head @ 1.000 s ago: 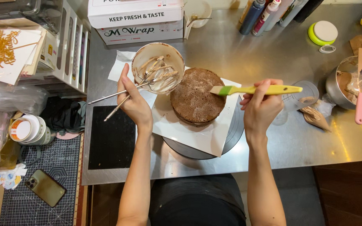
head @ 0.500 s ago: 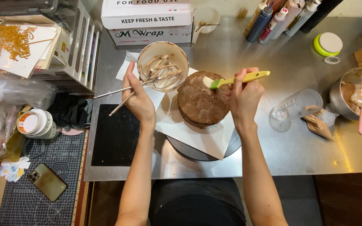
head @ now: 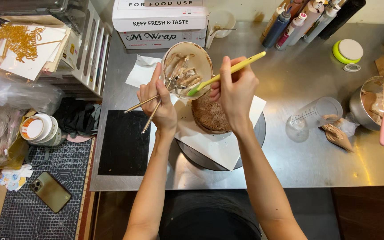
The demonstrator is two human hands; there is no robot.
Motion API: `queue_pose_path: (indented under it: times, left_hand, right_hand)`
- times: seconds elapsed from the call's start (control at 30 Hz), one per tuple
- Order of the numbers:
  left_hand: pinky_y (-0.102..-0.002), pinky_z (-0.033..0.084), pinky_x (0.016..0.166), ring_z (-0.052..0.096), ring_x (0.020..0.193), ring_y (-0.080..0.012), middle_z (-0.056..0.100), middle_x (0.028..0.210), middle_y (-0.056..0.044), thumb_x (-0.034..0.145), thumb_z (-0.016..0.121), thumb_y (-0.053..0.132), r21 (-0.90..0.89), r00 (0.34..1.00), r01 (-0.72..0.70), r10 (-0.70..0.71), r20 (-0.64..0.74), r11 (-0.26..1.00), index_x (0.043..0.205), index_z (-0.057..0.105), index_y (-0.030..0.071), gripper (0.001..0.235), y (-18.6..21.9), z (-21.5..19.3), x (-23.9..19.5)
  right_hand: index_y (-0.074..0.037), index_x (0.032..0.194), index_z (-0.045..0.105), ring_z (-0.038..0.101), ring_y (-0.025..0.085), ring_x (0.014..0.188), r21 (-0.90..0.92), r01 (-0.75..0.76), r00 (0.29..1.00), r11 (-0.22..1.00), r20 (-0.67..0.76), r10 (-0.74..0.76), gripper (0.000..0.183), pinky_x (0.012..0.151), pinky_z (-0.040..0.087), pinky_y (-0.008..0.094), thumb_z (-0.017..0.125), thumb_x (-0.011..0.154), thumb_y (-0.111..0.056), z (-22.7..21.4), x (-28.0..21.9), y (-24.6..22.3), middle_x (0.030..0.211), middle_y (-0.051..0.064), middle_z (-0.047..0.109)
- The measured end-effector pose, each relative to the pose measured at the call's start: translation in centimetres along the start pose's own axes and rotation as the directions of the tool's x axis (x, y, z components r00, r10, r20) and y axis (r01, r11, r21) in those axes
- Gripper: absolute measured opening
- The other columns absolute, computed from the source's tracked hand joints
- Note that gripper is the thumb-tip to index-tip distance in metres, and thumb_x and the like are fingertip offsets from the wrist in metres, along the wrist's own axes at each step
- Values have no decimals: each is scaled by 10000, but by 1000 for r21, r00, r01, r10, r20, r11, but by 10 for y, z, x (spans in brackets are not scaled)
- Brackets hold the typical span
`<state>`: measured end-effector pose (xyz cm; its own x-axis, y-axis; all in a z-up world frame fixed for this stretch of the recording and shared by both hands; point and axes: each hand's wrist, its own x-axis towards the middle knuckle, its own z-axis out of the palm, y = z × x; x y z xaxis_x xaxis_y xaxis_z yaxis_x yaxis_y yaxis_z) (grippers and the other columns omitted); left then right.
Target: The person pipes chocolate frosting onto a cake layer, spreads it evenly with a spatula, places a second cake layer on top, and brushes a liquid over the top surface. The process is performed on a rotating turntable in a kitchen workspace.
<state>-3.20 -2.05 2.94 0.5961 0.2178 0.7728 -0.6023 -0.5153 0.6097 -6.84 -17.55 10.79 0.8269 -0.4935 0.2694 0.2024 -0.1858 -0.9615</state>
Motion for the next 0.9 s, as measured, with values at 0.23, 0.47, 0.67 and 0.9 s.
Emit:
queue_pose_path:
  times: [0.23, 0.47, 0.67, 0.9]
  left_hand:
    - [-357, 538, 966, 663, 1066, -178, 688, 1355, -137, 1173, 390, 209, -270, 946, 317, -322, 27, 909, 1416, 607, -13, 394, -7, 1, -4]
    - [-349, 517, 1100, 654, 1283, -231, 655, 1419, -170, 1164, 379, 237, -312, 911, 398, -413, 21, 863, 1414, 587, -47, 431, -23, 0, -7]
    - [-359, 506, 1127, 638, 1320, -246, 648, 1425, -181, 1172, 371, 232, -288, 917, 385, -397, 15, 877, 1422, 578, -54, 432, -28, -4, -10]
    - [-334, 525, 994, 669, 1131, -224, 665, 1417, -159, 1132, 379, 235, -279, 861, 499, -506, 53, 820, 1413, 587, -32, 440, -28, -9, -11]
  right_hand:
    - [-5, 1021, 538, 627, 146, 518, 107, 187, 976, 977, -129, -173, 270, 428, 487, 266, 491, 1165, -228, -53, -15, 12, 692, 97, 620]
    - [4, 1009, 530, 657, 168, 549, 50, 46, 992, 998, -117, -40, 277, 452, 537, 271, 455, 1138, -230, -77, -70, 58, 708, 114, 645]
    - [30, 1024, 523, 641, 164, 561, -85, 107, 978, 991, -171, -120, 287, 475, 532, 273, 460, 1151, -220, -83, -94, 70, 715, 118, 628]
    - [19, 1024, 528, 636, 142, 550, -88, 68, 975, 994, -203, -84, 292, 464, 506, 261, 440, 1167, -221, -91, -71, 64, 710, 112, 639]
